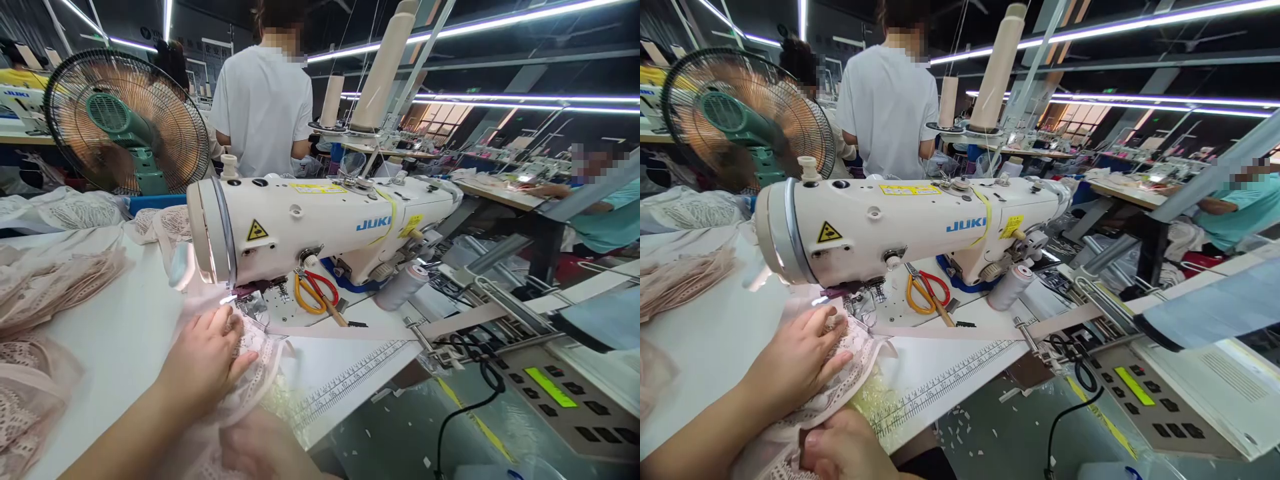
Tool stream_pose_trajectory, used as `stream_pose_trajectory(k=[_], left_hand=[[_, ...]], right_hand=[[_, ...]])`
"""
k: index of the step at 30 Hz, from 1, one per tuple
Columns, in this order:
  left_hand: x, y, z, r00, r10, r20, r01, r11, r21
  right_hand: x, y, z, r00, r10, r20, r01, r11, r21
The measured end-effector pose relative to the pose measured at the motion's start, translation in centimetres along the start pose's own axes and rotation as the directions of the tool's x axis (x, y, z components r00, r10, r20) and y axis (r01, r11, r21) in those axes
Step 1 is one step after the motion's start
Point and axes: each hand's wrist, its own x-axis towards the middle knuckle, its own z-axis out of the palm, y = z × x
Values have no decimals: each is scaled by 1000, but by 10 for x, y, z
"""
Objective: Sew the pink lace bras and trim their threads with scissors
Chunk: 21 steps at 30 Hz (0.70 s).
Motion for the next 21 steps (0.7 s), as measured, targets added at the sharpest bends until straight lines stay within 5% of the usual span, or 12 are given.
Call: stream_pose_trajectory(k=[9, 14, 18, 21], left_hand=[[7, -6, -7, 976, -28, 214, 16, 998, 60], [3, -15, -8, 981, -40, 192, 38, 999, 15], [-3, -30, -1, 988, -29, 150, 36, 998, -45], [-9, -41, 7, 999, 26, 48, -23, 998, -66]], right_hand=[[14, -12, 13, 998, -55, 10, 56, 987, -152], [18, -13, 19, 986, -163, 27, 163, 935, -316], [0, -25, 20, 987, -77, 141, 128, 907, -400], [-19, -45, 9, 986, -40, 160, 137, 741, -658]])
